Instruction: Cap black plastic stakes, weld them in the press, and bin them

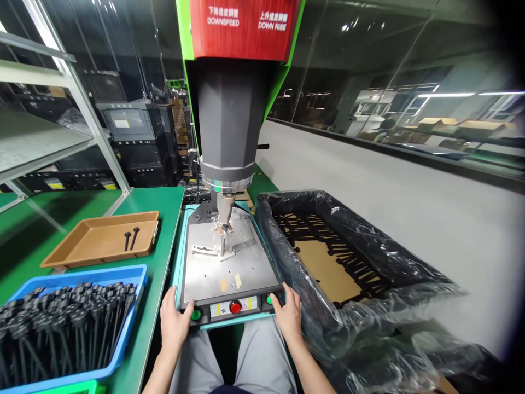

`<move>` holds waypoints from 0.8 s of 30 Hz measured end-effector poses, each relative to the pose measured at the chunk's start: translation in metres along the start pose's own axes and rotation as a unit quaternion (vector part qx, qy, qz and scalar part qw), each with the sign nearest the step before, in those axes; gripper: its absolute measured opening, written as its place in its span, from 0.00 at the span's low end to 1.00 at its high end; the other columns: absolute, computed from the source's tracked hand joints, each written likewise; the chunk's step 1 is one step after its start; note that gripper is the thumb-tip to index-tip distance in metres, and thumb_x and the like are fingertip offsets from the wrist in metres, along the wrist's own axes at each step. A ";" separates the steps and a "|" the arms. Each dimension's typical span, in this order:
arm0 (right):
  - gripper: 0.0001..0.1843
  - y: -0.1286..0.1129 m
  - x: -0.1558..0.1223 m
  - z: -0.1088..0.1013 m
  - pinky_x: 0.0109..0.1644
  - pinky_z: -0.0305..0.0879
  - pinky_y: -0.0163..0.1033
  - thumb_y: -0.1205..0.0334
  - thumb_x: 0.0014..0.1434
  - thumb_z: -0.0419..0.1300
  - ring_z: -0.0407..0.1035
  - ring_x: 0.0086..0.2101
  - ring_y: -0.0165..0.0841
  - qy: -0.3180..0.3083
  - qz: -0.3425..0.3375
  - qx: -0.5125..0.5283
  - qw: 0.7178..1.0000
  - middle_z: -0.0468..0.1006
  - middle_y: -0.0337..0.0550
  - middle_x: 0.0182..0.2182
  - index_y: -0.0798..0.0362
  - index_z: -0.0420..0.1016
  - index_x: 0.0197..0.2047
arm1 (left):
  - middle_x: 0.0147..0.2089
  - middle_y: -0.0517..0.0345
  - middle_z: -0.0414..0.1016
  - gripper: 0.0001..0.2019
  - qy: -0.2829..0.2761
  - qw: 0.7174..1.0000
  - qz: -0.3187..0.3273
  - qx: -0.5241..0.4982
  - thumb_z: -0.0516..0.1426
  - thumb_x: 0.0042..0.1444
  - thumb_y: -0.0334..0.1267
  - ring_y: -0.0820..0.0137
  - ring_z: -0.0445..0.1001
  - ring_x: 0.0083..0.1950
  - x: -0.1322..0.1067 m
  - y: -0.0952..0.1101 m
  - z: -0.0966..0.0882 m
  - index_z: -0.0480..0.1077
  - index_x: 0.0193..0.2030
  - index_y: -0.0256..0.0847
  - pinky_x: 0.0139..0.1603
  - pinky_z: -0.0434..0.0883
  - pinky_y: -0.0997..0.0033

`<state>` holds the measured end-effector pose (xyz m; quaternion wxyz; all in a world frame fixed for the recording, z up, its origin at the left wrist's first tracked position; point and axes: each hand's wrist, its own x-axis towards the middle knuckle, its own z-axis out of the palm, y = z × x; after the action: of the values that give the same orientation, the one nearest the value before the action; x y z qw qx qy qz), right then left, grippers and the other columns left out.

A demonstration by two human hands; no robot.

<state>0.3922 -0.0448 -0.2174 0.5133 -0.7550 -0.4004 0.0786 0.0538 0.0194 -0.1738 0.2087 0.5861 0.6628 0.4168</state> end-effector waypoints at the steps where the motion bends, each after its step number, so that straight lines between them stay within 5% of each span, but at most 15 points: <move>1: 0.34 0.008 -0.002 0.001 0.57 0.61 0.57 0.44 0.52 0.59 0.62 0.55 0.52 -0.021 -0.011 -0.025 0.999 0.67 0.58 0.53 0.54 0.66 0.58 | 0.63 0.39 0.62 0.35 -0.028 0.999 -0.019 0.000 0.58 0.51 0.50 0.50 0.62 0.64 -0.006 -0.009 0.003 0.59 0.64 0.36 0.63 0.60 0.50; 4: 0.38 0.023 -0.006 0.006 0.59 0.59 0.55 0.44 0.55 0.56 0.60 0.57 0.51 -0.065 -0.012 -0.060 0.996 0.65 0.56 0.56 0.53 0.58 0.65 | 0.63 0.42 0.64 0.35 -0.090 0.994 -0.053 -0.030 0.57 0.52 0.52 0.52 0.65 0.62 -0.014 -0.027 0.009 0.58 0.64 0.39 0.62 0.63 0.52; 12: 0.36 0.037 -0.004 0.000 0.61 0.58 0.50 0.50 0.58 0.54 0.60 0.58 0.46 -0.117 -0.036 -0.050 0.991 0.63 0.51 0.58 0.50 0.53 0.67 | 0.63 0.47 0.65 0.33 -0.101 0.994 0.013 -0.037 0.57 0.52 0.51 0.54 0.65 0.63 -0.010 -0.052 0.009 0.61 0.64 0.42 0.63 0.64 0.54; 24: 0.37 0.031 -0.005 -0.002 0.62 0.58 0.49 0.49 0.57 0.55 0.59 0.59 0.45 -0.123 -0.019 -0.046 0.991 0.63 0.50 0.59 0.49 0.52 0.68 | 0.66 0.45 0.60 0.36 -0.111 0.993 0.025 0.020 0.55 0.54 0.52 0.54 0.62 0.65 -0.015 -0.053 0.012 0.54 0.67 0.40 0.63 0.62 0.55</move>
<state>0.4062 -0.0543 -0.2437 0.4260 -0.7551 -0.4776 0.1421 0.0343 0.0108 -0.2264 0.2588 0.6489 0.6290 0.3411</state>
